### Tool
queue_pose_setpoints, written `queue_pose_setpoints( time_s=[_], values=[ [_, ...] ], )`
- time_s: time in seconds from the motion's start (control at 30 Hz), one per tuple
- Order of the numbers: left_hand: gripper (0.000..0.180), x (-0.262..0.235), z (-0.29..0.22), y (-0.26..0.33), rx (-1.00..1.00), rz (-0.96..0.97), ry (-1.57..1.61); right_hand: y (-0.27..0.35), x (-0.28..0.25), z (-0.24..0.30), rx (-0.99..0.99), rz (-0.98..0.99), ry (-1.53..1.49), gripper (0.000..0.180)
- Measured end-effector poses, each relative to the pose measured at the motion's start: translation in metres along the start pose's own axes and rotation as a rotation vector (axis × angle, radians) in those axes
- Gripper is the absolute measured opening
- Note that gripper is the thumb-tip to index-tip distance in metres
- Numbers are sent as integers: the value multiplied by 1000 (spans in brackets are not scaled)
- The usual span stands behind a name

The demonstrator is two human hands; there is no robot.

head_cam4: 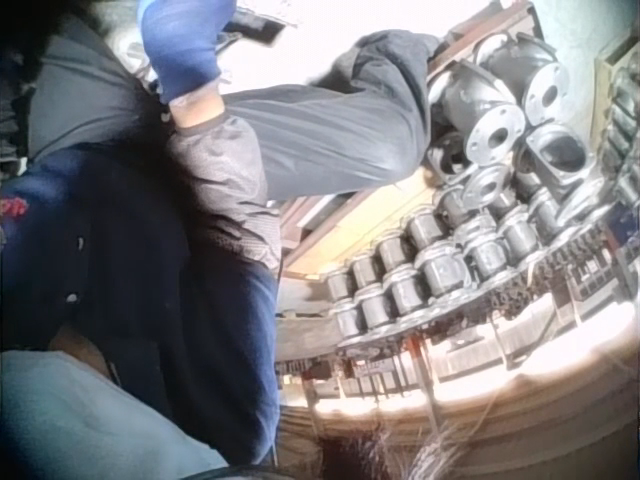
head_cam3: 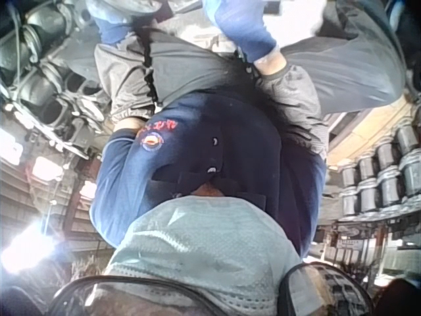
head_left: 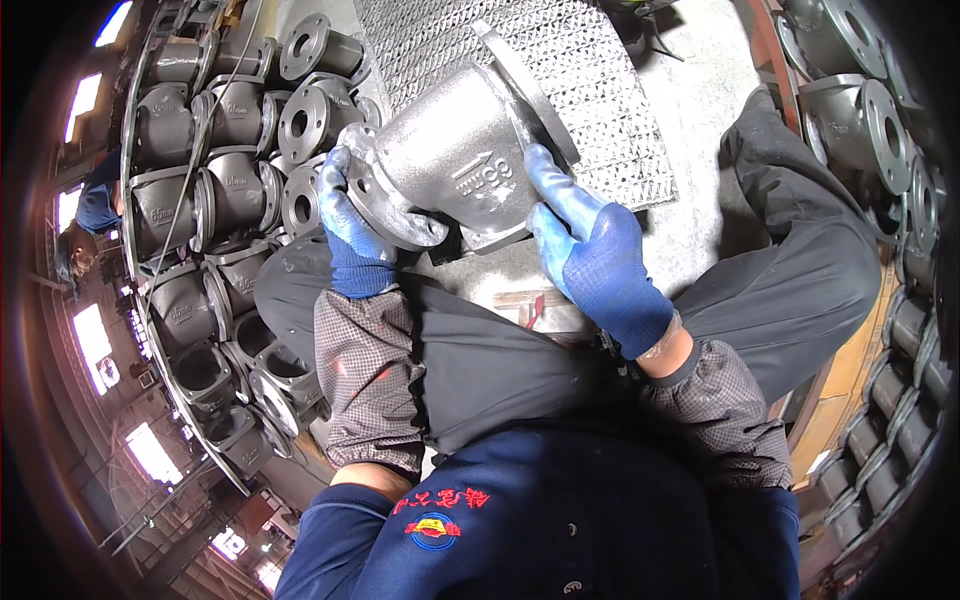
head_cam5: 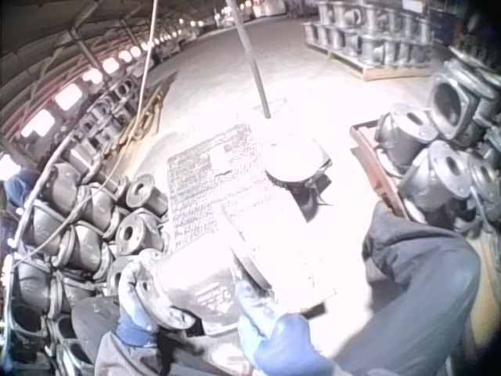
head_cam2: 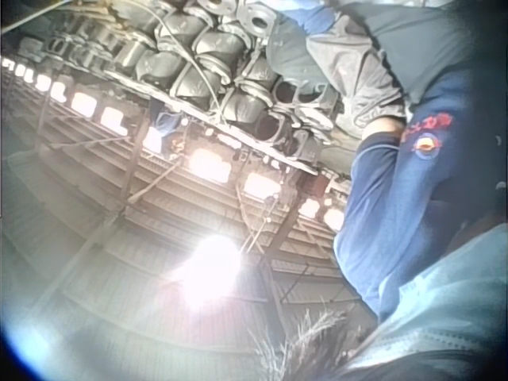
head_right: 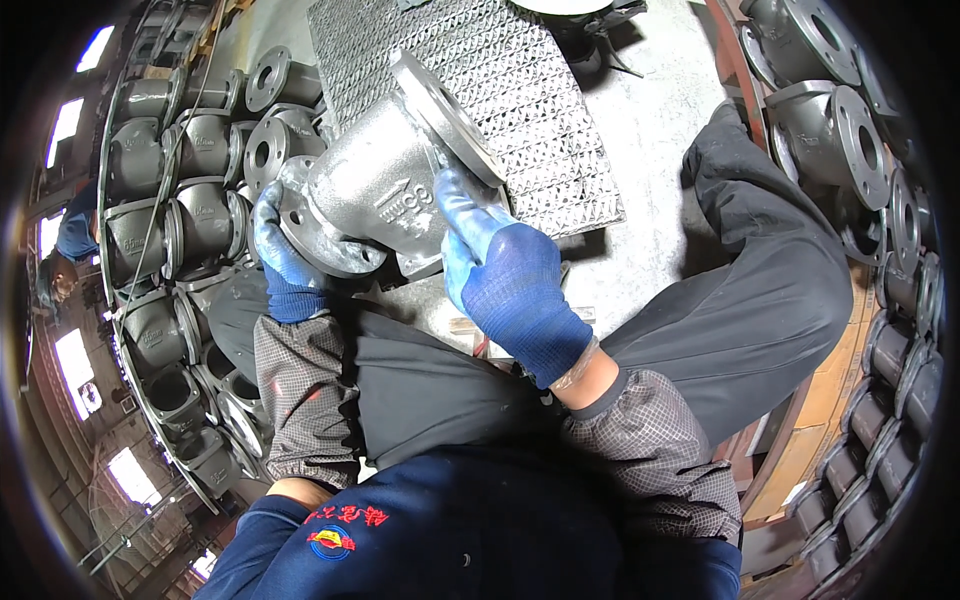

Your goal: The person uses a handheld grinding tool to smooth the outer surfaces, edges, and internal holes of a metal flange part while holding and rotating the object by hand.

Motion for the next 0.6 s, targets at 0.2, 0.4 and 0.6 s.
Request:
queue_pose_setpoints(
  time_s=[0.2, 0.4, 0.6],
  values=[
    [39, 19, -3, 11, -4, 9, -109, 11, 3, 5, -100, -38, 137, 45],
    [46, -9, 0, -2, 95, 92, -98, 4, -6, 6, 234, -67, -508, 42],
    [48, -5, 1, -1, 72, 49, -152, -6, -23, 15, 281, 39, -428, 43]
  ],
)
Point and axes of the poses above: each hand's wrist, its own y-axis away from the middle knuckle, its own x-axis out of the palm, z = x × y, the point moved 3 cm from there along -y, towards the middle knuckle, and after that the axes turned 4 degrees about -x, right-handed, at the moved point
